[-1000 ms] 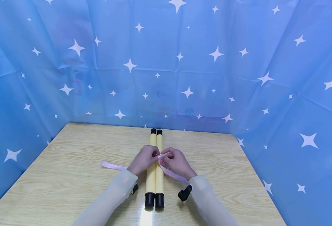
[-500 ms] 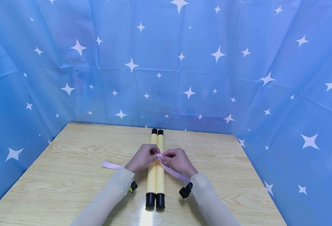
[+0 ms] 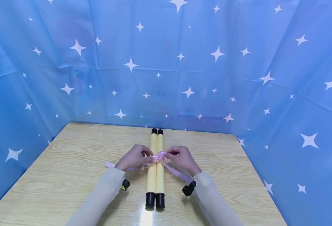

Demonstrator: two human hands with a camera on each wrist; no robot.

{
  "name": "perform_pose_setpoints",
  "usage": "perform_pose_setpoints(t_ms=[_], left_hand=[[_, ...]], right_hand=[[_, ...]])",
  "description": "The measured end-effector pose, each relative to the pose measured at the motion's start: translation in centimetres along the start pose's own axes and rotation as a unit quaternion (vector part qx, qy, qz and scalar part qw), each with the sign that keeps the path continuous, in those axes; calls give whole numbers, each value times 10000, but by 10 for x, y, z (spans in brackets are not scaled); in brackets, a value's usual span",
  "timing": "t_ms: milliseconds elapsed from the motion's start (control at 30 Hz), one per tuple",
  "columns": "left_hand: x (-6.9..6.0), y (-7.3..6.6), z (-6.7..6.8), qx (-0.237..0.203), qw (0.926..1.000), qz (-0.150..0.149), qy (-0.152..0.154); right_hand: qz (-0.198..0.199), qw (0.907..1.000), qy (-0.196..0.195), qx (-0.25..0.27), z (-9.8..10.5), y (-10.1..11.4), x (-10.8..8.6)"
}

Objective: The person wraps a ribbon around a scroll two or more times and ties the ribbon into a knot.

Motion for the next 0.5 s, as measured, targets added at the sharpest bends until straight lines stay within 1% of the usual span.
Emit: perform_pose_setpoints(t_ms=[67, 133, 300, 500], left_hand=[[-3, 1, 1, 16, 10000, -41, 53], [-5, 1, 2, 49, 9999, -111, 38], [-9, 4, 9, 194, 9996, -154, -142], [-11, 9, 16, 130, 9994, -143, -283]], right_hand=[[21, 10000, -62, -8, 2, 0, 0], [25, 9999, -113, 4, 4, -1, 0], [-48, 9995, -230, 216, 11, -3, 0], [-45, 9982, -432, 422, 26, -3, -3]])
Point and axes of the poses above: each hand's wrist, its own x-axis towards the middle knuckle, its own z-axis out of the back of the hand, y = z × x, the point moved 10 cm from there along x, towards the middle knuckle, and after that the axes turned 10 degrees about x, right-handed, at the moved point
